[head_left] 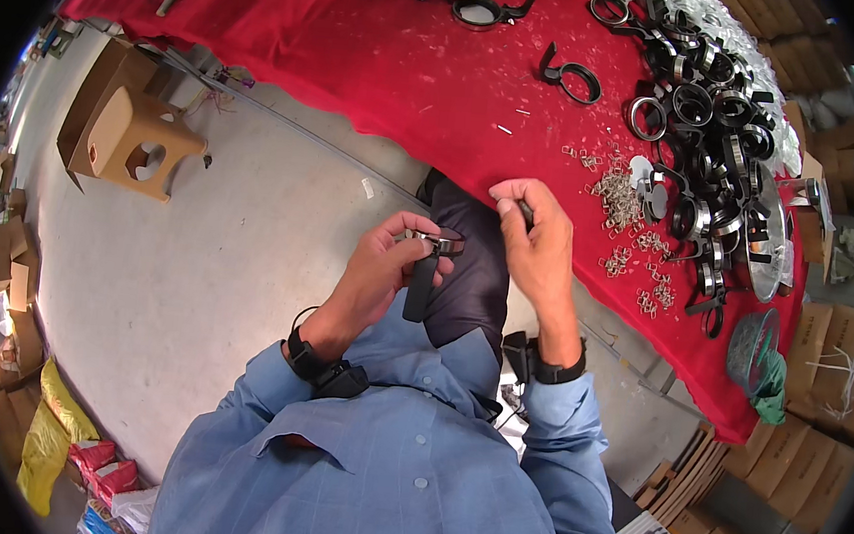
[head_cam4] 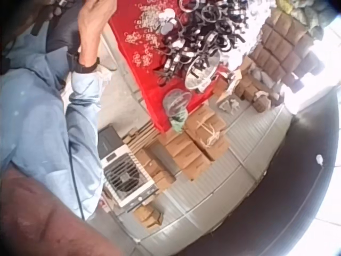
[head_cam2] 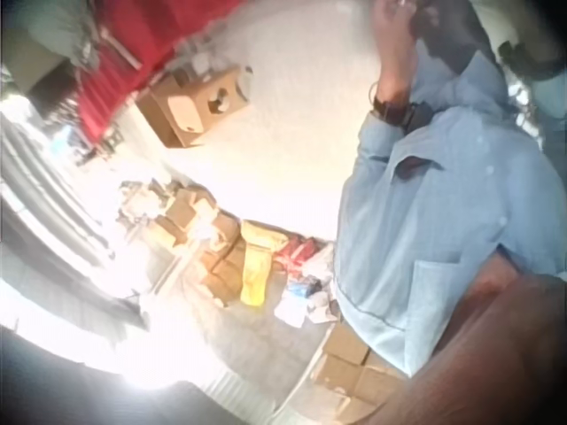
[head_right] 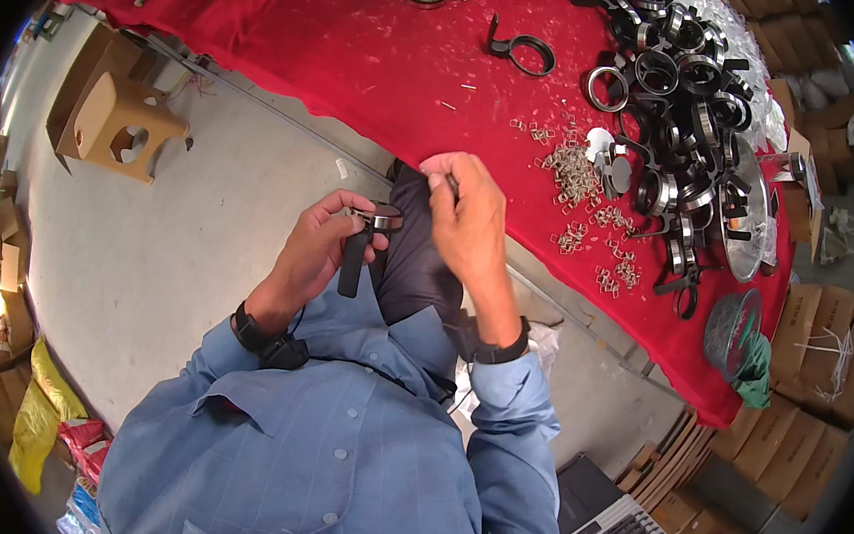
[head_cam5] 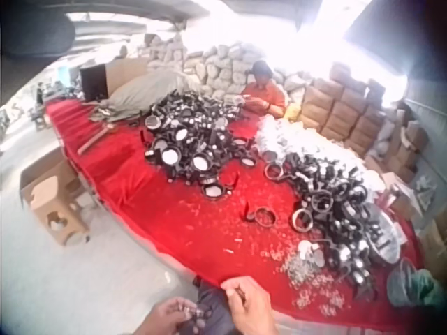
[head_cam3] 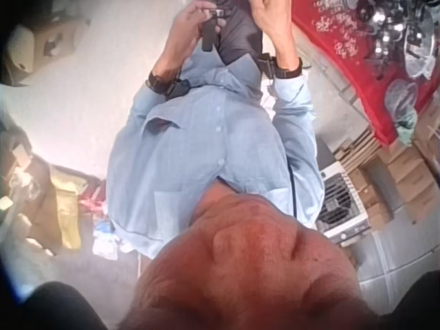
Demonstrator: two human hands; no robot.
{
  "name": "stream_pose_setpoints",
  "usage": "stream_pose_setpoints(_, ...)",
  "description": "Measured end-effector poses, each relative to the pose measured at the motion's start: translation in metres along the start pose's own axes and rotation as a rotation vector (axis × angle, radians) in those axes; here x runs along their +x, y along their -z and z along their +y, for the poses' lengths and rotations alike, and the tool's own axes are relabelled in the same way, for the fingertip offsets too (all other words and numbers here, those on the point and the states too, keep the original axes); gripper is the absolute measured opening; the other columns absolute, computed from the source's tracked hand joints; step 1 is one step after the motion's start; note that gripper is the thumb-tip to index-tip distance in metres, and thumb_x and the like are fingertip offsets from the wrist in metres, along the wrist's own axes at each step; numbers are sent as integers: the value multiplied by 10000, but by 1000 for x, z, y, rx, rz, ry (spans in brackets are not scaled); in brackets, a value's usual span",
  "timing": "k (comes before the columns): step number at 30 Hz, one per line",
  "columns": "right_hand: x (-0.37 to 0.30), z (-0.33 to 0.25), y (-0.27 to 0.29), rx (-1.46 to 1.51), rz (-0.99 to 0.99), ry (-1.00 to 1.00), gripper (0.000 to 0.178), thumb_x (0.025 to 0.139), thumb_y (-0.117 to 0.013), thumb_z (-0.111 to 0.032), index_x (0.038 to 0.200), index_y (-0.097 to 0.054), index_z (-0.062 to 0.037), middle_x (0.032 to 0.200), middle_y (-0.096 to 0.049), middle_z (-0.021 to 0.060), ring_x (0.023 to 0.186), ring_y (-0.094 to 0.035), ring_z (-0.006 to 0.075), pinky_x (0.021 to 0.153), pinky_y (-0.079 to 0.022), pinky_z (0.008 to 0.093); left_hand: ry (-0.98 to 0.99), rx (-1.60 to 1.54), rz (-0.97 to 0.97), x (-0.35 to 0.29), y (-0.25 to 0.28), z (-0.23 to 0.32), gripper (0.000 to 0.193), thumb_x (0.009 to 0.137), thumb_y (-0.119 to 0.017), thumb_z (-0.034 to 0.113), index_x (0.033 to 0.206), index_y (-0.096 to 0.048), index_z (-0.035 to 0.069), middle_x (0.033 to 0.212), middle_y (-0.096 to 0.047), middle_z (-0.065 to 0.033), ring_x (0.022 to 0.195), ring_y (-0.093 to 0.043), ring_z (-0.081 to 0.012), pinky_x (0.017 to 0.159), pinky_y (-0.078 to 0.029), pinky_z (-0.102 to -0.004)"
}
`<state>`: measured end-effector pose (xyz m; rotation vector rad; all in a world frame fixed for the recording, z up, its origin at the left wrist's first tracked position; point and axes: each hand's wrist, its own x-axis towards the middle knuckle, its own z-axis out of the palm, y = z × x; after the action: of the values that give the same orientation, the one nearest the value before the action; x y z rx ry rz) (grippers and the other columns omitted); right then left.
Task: Assembling small black plastic circular frames or housings by hand on a workbench.
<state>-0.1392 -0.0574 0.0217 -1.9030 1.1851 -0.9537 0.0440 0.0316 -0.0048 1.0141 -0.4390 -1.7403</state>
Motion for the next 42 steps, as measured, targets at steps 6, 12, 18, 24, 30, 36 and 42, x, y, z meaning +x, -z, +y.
stream_pose_setpoints(6,-26,-15,-18,127,-1,-68,220,864,-558,20,1060,-656,-9,802,-592,107,605,-547,170,545,-422,297,14,-43,14,2,1,-3,221,897,-499,41,1115,-526,10,1060,-658,-169,827,-675,-183,685,-554,-286)
stream_pose_setpoints(12,-32,-22,-21,177,-26,-103,151,866,-578,17,998,-651,5,816,-637,102,635,-620,152,556,-458,273,15,-45,9,1,-1,-4,231,891,-526,46,1120,-530,19,999,-639,-118,825,-674,-183,682,-548,-279)
stream_pose_setpoints(18,-37,-25,-23,361,-21,-234,65,875,-626,1,936,-648,4,772,-674,60,639,-691,117,518,-465,226,24,-40,-2,0,-4,-4,243,895,-549,62,1133,-531,19,986,-616,-93,833,-659,-176,685,-535,-268)
stream_pose_setpoints(24,-42,-21,-32,386,-31,-133,62,860,-637,35,915,-654,11,792,-660,73,620,-669,112,516,-459,223,13,-118,-19,3,3,-9,253,879,-594,20,1127,-542,22,968,-639,-93,799,-654,-165,680,-538,-274)
stream_pose_setpoints(30,-44,-25,-33,396,-77,-194,80,851,-646,40,923,-661,10,824,-646,74,651,-659,113,511,-453,236,-26,-132,-45,4,9,-11,232,880,-598,13,1108,-554,21,948,-630,-76,782,-627,-144,690,-528,-278)
stream_pose_setpoints(36,-45,-19,-36,277,-42,-151,87,831,-668,22,914,-675,-3,822,-637,77,668,-650,138,513,-453,247,-69,-157,-50,3,10,-11,218,884,-617,12,1094,-566,31,931,-619,-47,787,-624,-137,699,-521,-274)
stream_pose_setpoints(42,-46,-18,-36,313,-32,-189,81,819,-672,20,898,-670,-2,810,-630,91,683,-654,167,539,-464,270,-92,-161,-69,4,11,-12,213,884,-618,5,1088,-565,31,927,-618,-48,777,-627,-138,701,-521,-276)
